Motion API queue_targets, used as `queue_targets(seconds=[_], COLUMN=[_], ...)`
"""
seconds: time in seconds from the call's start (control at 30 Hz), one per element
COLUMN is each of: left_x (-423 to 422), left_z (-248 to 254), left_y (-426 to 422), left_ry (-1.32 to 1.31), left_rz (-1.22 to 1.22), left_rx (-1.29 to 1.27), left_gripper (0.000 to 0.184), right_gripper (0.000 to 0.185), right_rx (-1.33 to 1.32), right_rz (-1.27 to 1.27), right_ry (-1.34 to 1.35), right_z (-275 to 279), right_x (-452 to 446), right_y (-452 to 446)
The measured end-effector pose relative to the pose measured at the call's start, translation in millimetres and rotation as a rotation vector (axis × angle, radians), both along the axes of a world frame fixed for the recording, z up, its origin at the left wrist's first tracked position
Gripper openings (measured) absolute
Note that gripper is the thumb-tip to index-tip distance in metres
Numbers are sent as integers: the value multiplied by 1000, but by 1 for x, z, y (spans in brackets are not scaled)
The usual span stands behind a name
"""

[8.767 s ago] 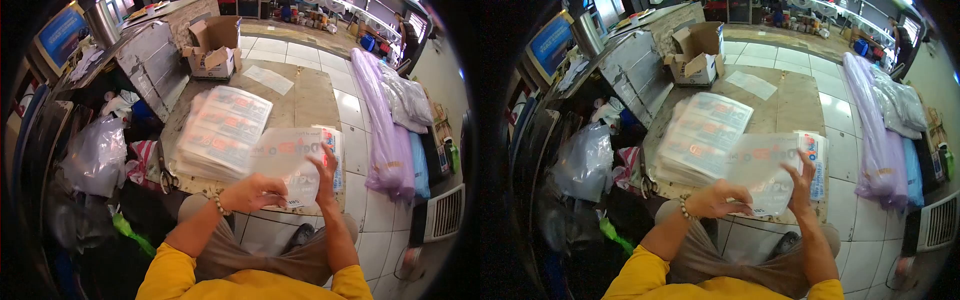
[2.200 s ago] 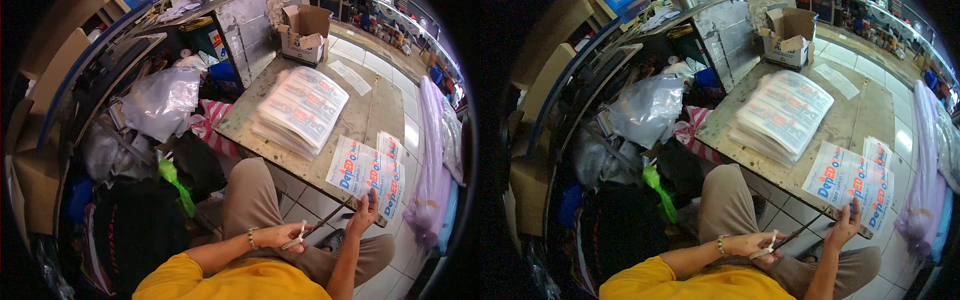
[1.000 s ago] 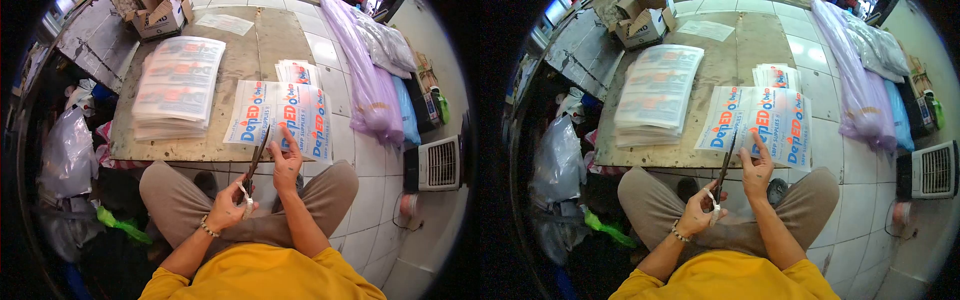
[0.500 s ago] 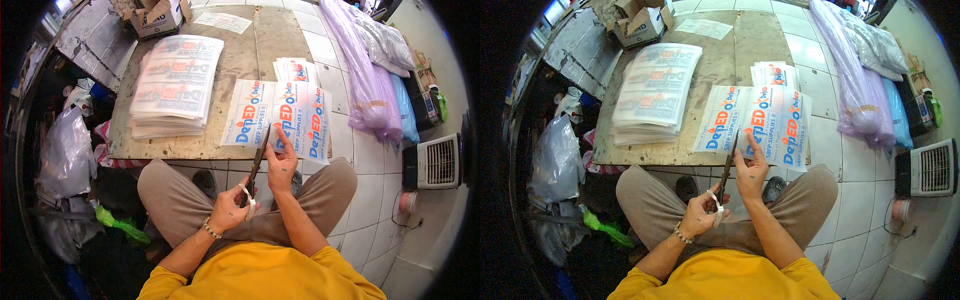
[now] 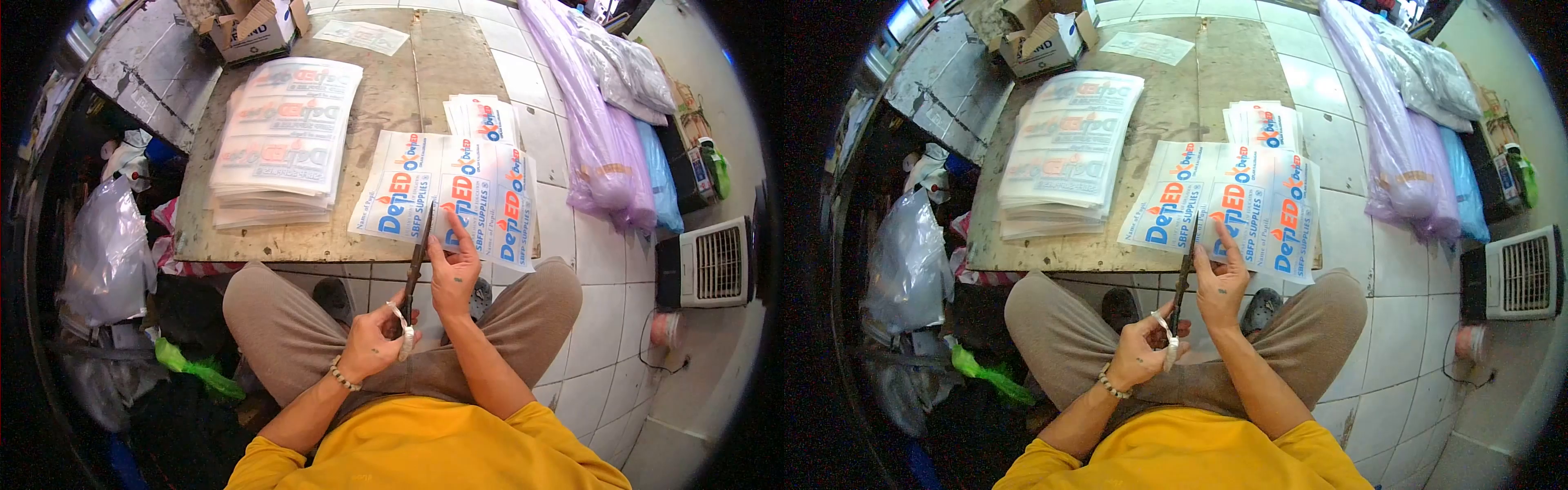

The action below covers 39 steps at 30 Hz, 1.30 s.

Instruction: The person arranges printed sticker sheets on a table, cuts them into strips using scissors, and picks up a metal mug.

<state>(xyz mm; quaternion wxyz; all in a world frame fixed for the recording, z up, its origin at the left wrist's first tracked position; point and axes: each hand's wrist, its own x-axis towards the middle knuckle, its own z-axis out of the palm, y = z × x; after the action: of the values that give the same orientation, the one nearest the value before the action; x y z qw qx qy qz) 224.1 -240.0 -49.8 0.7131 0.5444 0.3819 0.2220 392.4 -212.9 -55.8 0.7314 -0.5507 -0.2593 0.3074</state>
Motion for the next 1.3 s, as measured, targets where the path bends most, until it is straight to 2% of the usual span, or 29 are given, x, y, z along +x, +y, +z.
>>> queue_targets(seconds=[0.7, 0.8, 0.9, 1.13, 1.3], left_x=[-2, 0, -2, -4, -5], left_z=[9, 9, 3, 6, 8], left_y=[-1, -1, 0, 2, 4], left_ry=[-23, -59, -69, -61, -36], left_rz=[22, 59, 85, 83, 59], left_rx=[-30, -47, -61, -66, -71], left_gripper=[69, 69, 70, 71, 75], right_gripper=[49, 50, 49, 50, 49], right_rx=[2, -17, -104, -19, -22], right_rz=[-26, -12, 34, 64, 62], right_ry=[-17, -95, -77, -29, -2], right_z=[-1, 1, 7, -12, -6], right_x=[-3, -5, -8, -16, -17], right_y=[1, -3, -10, -12, -13])
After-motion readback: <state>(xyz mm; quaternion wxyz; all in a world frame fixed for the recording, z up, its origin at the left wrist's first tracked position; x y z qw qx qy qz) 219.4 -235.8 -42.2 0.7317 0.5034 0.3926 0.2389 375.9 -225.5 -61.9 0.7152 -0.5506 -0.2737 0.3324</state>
